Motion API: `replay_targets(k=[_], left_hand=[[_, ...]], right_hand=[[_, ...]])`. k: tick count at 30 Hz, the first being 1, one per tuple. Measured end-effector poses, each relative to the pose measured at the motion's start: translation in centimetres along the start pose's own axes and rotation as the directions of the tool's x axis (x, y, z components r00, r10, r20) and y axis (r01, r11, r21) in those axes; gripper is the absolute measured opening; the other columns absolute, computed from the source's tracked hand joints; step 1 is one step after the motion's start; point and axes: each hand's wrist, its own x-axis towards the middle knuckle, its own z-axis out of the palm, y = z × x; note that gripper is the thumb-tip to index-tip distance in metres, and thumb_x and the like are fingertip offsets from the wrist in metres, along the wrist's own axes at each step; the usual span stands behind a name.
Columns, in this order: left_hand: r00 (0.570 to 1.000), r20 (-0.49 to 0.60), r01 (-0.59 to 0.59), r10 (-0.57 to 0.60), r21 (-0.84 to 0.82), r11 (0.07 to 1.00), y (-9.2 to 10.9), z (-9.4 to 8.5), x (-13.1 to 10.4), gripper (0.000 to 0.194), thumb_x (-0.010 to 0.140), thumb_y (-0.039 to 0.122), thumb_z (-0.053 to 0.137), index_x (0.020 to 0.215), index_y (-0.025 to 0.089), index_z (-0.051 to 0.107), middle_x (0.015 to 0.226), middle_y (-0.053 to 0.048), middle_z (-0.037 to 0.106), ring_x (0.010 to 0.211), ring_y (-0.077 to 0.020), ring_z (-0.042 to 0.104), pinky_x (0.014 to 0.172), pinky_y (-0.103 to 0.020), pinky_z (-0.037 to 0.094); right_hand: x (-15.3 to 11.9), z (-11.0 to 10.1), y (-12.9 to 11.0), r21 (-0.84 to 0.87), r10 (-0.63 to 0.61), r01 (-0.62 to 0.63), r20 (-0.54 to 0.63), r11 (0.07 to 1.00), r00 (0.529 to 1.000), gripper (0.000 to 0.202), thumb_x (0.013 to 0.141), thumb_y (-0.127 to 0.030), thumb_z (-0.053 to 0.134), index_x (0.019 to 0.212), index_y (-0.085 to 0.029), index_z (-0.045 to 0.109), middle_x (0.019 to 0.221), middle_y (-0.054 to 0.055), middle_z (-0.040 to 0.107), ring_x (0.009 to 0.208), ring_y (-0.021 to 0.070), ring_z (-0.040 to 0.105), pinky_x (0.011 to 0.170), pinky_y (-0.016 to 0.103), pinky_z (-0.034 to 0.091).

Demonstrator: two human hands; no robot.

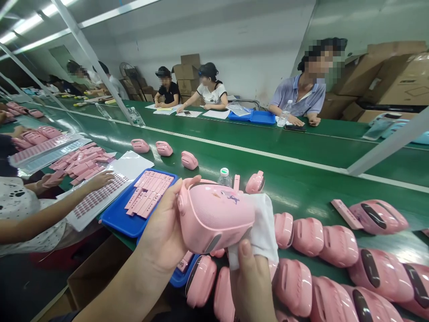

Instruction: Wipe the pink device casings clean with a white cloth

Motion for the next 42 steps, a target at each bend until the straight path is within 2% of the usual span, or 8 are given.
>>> replay_targets(k=[3, 6, 10, 20, 26, 36, 40, 42], left_hand=[[0.982, 0.178, -0.082, 0.056, 0.138, 0.987, -0.7, -0.4, -0.3, 0.030, 0.077, 0.041, 0.061, 0.095, 0.017, 0.060, 0.095, -0.007, 0.065, 0.089, -0.0225, 0.062, 0.078, -0.033, 0.049], [0.924, 0.368, -0.217, 0.105, 0.277, 0.936, -1.3, -1.1, -0.4, 0.049, 0.064, 0.031, 0.077, 0.105, 0.019, 0.052, 0.101, -0.008, 0.063, 0.094, -0.0245, 0.062, 0.080, -0.034, 0.049], [0.880, 0.471, -0.279, 0.065, 0.400, 0.873, -1.2, -1.9, 0.0, 0.061, 0.060, 0.025, 0.079, 0.112, 0.021, 0.047, 0.105, -0.008, 0.057, 0.098, -0.0256, 0.059, 0.083, -0.037, 0.048], [0.813, 0.562, -0.192, -0.155, 0.509, 0.839, 0.7, -2.8, 0.4, 0.082, 0.055, 0.015, 0.080, 0.122, 0.029, 0.035, 0.122, -0.008, 0.051, 0.117, -0.0310, 0.048, 0.094, -0.046, 0.041], [0.857, 0.509, -0.329, 0.084, 0.416, 0.848, -0.7, -2.4, 0.8, 0.073, 0.059, 0.025, 0.080, 0.118, 0.025, 0.038, 0.112, -0.009, 0.056, 0.104, -0.0288, 0.056, 0.083, -0.039, 0.048], [0.846, 0.532, -0.300, 0.029, 0.431, 0.851, 0.3, -2.6, 0.4, 0.077, 0.048, 0.015, 0.082, 0.115, 0.028, 0.046, 0.121, -0.008, 0.054, 0.113, -0.0318, 0.051, 0.088, -0.040, 0.045], [0.885, 0.451, -0.304, 0.115, 0.371, 0.877, 0.4, -2.0, 0.6, 0.044, 0.072, 0.038, 0.068, 0.111, 0.022, 0.057, 0.126, -0.009, 0.053, 0.115, -0.0304, 0.050, 0.096, -0.042, 0.042], [0.918, 0.341, -0.323, 0.203, 0.344, 0.882, 0.3, -1.5, 0.6, 0.031, 0.085, 0.043, 0.050, 0.099, 0.018, 0.063, 0.119, -0.008, 0.057, 0.116, -0.0276, 0.050, 0.098, -0.038, 0.040]], right_hand=[[1.3, 1.6, -1.7, 0.323, 0.193, -0.195, 0.039, 0.926, 0.980, 0.033, 0.090, -0.048, 0.048, 0.111, -0.026, 0.061, 0.076, -0.001, 0.068, 0.072, 0.0170, 0.065, 0.080, 0.032, 0.054], [2.1, 2.6, -3.0, 0.654, 0.401, -0.332, 0.048, 0.679, 0.915, 0.050, 0.076, -0.048, 0.067, 0.121, -0.029, 0.055, 0.090, -0.003, 0.068, 0.078, 0.0140, 0.065, 0.088, 0.027, 0.051], [2.1, 2.9, -3.4, 0.717, 0.485, -0.351, 0.020, 0.603, 0.874, 0.066, 0.063, -0.039, 0.078, 0.124, -0.029, 0.053, 0.110, -0.002, 0.064, 0.100, 0.0178, 0.061, 0.088, 0.026, 0.051], [2.3, 2.0, -2.5, 0.662, 0.455, -0.412, 0.119, 0.626, 0.883, 0.057, 0.070, -0.040, 0.073, 0.122, -0.026, 0.055, 0.075, -0.001, 0.065, 0.089, 0.0193, 0.062, 0.080, 0.030, 0.054], [2.0, 2.8, -1.8, 0.654, 0.393, -0.306, 0.015, 0.692, 0.920, 0.064, 0.075, -0.037, 0.068, 0.134, -0.026, 0.043, 0.117, 0.005, 0.061, 0.113, 0.0240, 0.055, 0.097, 0.040, 0.045], [2.4, 2.6, -2.6, 0.628, 0.343, -0.320, 0.089, 0.709, 0.935, 0.068, 0.078, -0.039, 0.066, 0.138, -0.026, 0.036, 0.130, 0.009, 0.054, 0.121, 0.0273, 0.049, 0.101, 0.046, 0.041], [2.8, 1.7, -2.2, 0.466, 0.240, -0.263, 0.109, 0.845, 0.965, 0.066, 0.080, -0.043, 0.065, 0.138, -0.026, 0.037, 0.138, 0.007, 0.045, 0.128, 0.0260, 0.041, 0.108, 0.046, 0.032], [2.8, 0.9, -2.1, 0.292, 0.205, -0.181, -0.051, 0.939, 0.978, 0.059, 0.082, -0.041, 0.064, 0.135, -0.025, 0.043, 0.139, 0.004, 0.045, 0.130, 0.0235, 0.038, 0.111, 0.042, 0.025]])
